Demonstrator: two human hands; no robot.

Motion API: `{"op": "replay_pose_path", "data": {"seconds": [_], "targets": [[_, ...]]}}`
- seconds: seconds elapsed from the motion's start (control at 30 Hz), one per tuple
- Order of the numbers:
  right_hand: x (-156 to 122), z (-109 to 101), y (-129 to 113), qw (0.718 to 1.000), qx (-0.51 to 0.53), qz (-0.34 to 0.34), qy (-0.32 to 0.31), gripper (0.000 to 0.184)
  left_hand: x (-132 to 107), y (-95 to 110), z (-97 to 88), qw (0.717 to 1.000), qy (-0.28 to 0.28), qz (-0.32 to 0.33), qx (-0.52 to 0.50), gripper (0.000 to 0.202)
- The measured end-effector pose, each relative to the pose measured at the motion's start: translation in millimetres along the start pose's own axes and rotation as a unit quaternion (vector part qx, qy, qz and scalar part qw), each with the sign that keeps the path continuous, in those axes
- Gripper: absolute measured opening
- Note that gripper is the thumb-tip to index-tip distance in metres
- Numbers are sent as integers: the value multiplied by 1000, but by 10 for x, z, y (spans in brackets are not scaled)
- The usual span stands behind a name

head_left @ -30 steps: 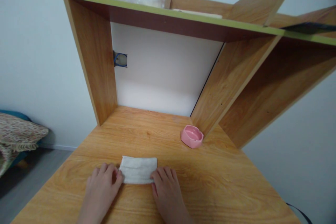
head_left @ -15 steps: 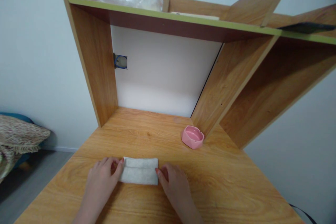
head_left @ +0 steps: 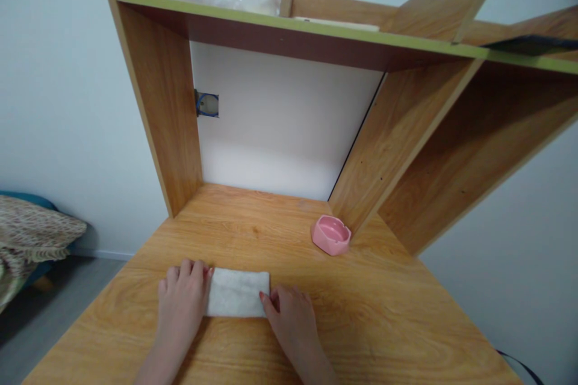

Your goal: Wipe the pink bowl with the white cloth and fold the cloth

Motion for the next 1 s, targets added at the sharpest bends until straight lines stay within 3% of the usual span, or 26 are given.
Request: {"op": "replay_pose_path", "data": {"seconds": [0.17,0.3,0.43,0.63,0.73,0.87,1.0], "targets": [[2,23,45,1000,-3,11,-12,27,-56,30,-48,998,27,10,-58,27],[32,-48,273,999,5,36,-27,28,-62,-2,-130,995,51,-1,-91,35],[95,-250,773,996,4,84,-40,30,-59,-12,-52,993,36,6,-114,30],[162,-726,1698,977,-99,191,-15,32,-75,19,61,984,20,37,-175,28],[206,-824,1950,969,-123,213,-37,35,-54,22,10,978,39,39,-203,28],[242,-861,2062,961,-134,235,-61,37,-12,31,-70,971,56,44,-227,28],[210,-921,1980,954,-154,253,-50,35,34,66,-172,964,78,63,-245,29]]}}
Point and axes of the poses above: each hand's wrist, its own x-axis towards the middle knuckle, its own z-axis out of the palm, y = z × x, the point moved 8 cm from there along x, towards the middle knuckle, and after that the axes turned 3 degrees about y, right-handed, at the moved point
